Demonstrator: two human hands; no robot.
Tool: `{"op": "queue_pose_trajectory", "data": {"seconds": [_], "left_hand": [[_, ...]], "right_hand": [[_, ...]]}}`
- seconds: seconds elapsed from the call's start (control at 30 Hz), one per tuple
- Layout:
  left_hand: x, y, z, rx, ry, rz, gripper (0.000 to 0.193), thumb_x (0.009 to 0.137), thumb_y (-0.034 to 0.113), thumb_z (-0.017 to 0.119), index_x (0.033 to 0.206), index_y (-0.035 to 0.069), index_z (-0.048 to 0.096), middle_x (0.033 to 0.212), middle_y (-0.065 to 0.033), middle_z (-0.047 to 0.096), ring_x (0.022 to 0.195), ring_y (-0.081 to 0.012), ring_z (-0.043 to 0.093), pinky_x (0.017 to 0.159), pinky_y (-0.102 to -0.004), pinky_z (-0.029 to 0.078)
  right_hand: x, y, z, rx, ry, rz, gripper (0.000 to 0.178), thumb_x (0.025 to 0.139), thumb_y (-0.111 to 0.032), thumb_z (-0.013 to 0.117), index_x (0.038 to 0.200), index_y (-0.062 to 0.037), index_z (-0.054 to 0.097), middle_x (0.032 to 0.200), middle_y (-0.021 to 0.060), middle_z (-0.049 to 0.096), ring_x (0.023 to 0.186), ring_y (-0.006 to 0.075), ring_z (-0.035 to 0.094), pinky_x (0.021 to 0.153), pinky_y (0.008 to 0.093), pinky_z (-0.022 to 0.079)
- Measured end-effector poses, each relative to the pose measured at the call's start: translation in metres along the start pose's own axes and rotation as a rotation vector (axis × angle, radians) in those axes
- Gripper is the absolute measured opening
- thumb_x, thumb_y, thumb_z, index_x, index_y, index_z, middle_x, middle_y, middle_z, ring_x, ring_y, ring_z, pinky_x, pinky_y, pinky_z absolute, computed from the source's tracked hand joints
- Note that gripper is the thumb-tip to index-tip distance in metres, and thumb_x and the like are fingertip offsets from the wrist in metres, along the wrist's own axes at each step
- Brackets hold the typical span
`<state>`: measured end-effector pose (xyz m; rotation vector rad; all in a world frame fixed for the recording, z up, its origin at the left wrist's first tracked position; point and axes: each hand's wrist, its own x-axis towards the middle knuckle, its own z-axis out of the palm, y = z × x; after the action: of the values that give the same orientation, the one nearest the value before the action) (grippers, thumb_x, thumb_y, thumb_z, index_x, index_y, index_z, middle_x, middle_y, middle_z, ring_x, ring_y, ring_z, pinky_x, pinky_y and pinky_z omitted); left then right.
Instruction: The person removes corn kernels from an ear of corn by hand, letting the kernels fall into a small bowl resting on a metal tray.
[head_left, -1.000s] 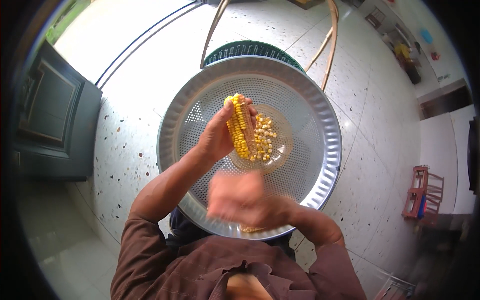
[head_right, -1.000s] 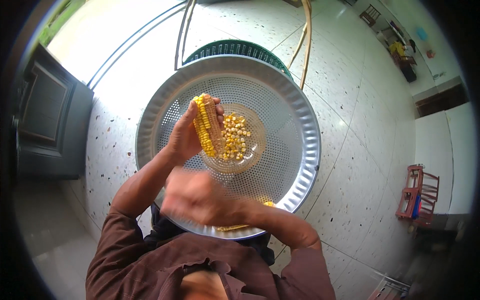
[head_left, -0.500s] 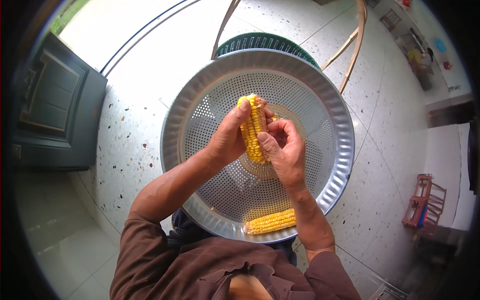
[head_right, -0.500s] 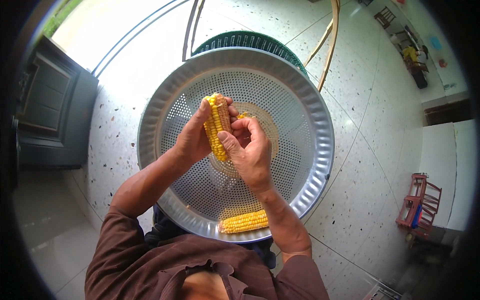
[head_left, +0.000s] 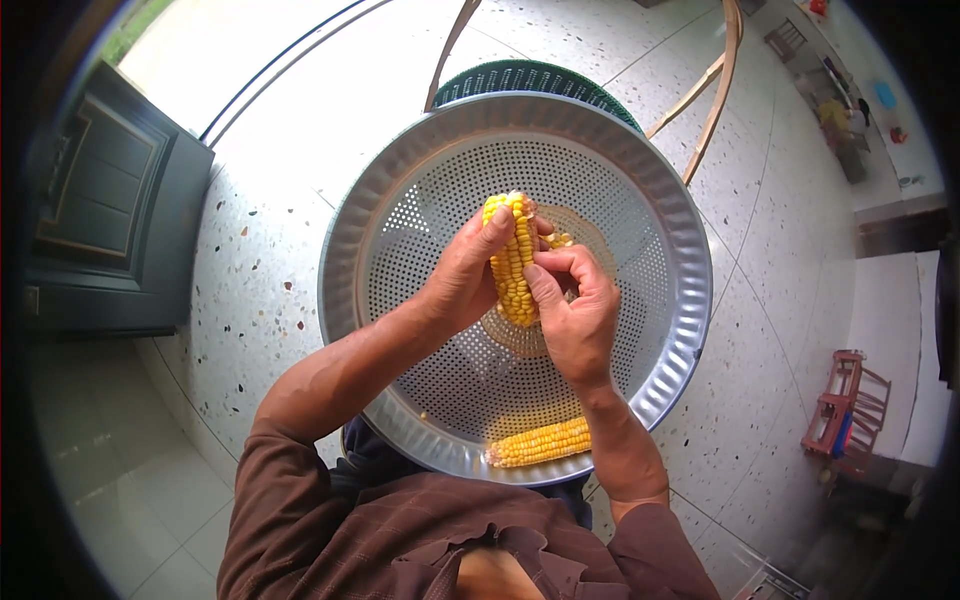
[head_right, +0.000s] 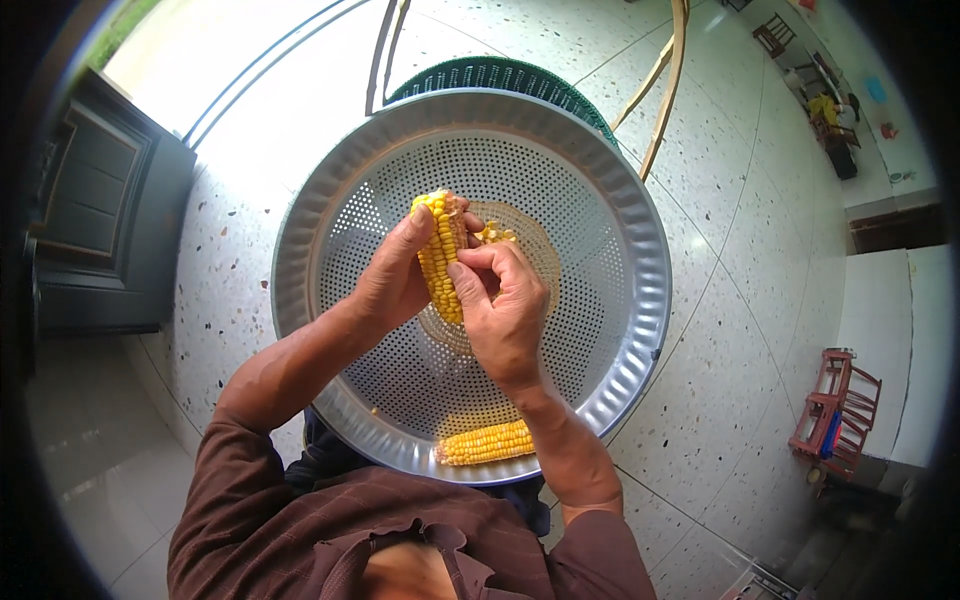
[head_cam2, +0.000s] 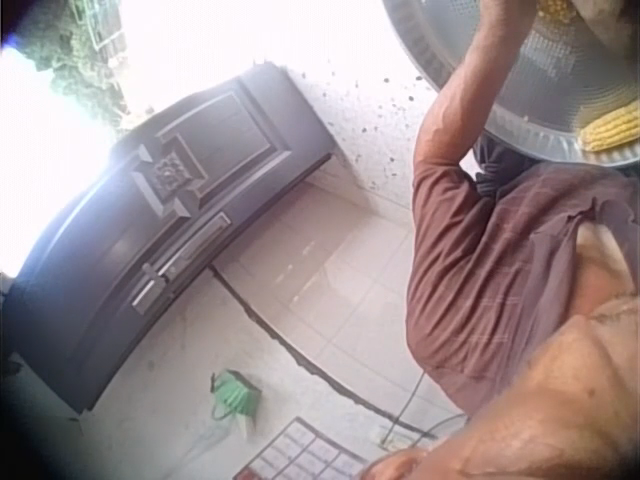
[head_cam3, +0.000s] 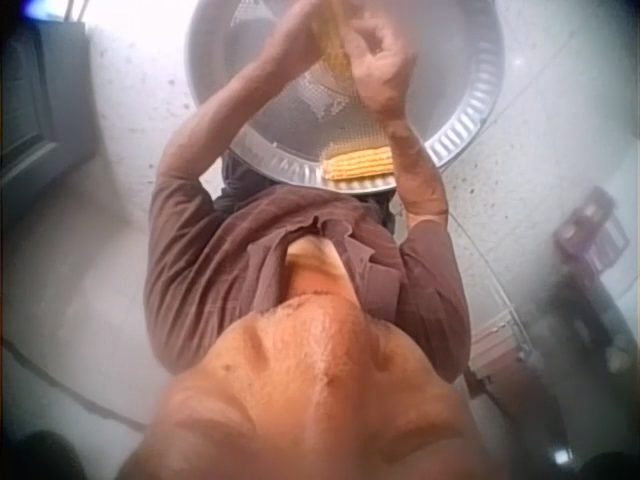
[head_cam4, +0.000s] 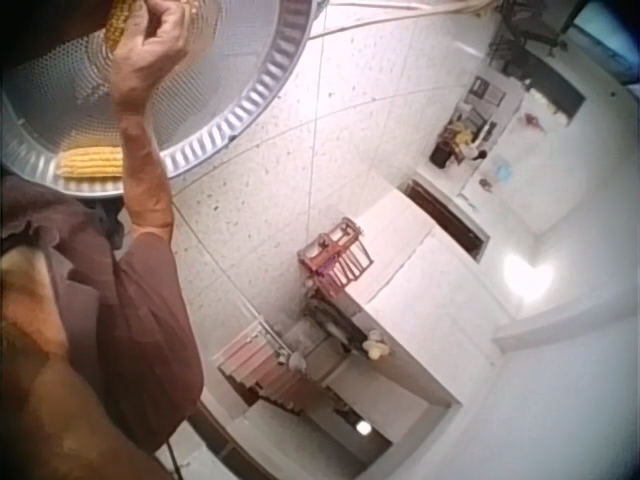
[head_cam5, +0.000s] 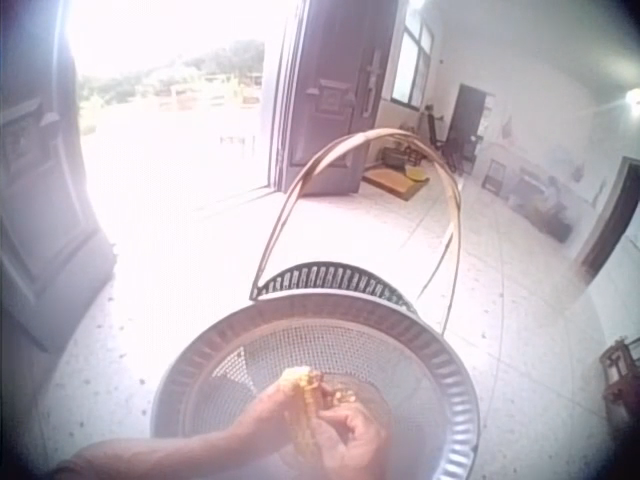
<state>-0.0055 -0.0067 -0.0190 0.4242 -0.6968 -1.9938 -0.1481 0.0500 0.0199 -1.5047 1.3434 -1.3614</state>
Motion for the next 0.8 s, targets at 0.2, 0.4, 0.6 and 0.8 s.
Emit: {"op": "queue_pose_trajectory", "data": {"seconds": [0.2, 0.4, 0.6, 0.8], "left_hand": [[-0.0007, 0.0011, 0.0004, 0.018, -0.009, 0.049, 0.064, 0.100, 0.053, 0.064, 0.140, 0.006, 0.048, 0.125, -0.0112, 0.060, 0.112, -0.0216, 0.064, 0.098, -0.0380, 0.055], [-0.0010, 0.0049, 0.0056, 0.082, 0.009, 0.095, 0.067, 0.098, 0.055, 0.066, 0.140, 0.006, 0.048, 0.124, -0.0106, 0.061, 0.109, -0.0193, 0.062, 0.097, -0.0362, 0.055], [-0.0025, 0.0064, 0.0074, 0.092, 0.011, 0.103, 0.069, 0.098, 0.056, 0.067, 0.140, 0.005, 0.047, 0.124, -0.0105, 0.061, 0.110, -0.0186, 0.061, 0.097, -0.0360, 0.055], [-0.0014, 0.0045, 0.0067, 0.079, 0.021, 0.113, 0.068, 0.097, 0.052, 0.070, 0.141, 0.005, 0.046, 0.125, -0.0104, 0.061, 0.111, -0.0185, 0.062, 0.099, -0.0363, 0.054]], "right_hand": [[-0.0029, 0.0013, 0.0025, -0.015, 0.043, 0.017, 0.012, 0.094, -0.005, 0.075, 0.099, 0.0016, 0.066, 0.093, 0.0095, 0.068, 0.081, 0.0188, 0.069, 0.073, 0.0315, 0.057], [-0.0022, 0.0003, 0.0025, -0.200, 0.086, -0.173, 0.015, 0.093, -0.009, 0.076, 0.094, 0.0004, 0.065, 0.088, 0.0104, 0.067, 0.076, 0.0241, 0.068, 0.069, 0.0349, 0.056], [-0.0018, 0.0030, 0.0031, -0.348, 0.099, -0.286, 0.017, 0.094, -0.011, 0.074, 0.091, -0.0023, 0.061, 0.085, 0.0101, 0.063, 0.073, 0.0276, 0.066, 0.065, 0.0382, 0.054], [0.0001, 0.0068, 0.0021, -0.536, 0.118, -0.433, 0.017, 0.095, -0.013, 0.072, 0.092, -0.0048, 0.057, 0.083, 0.0089, 0.059, 0.073, 0.0279, 0.064, 0.063, 0.0399, 0.052]]}}
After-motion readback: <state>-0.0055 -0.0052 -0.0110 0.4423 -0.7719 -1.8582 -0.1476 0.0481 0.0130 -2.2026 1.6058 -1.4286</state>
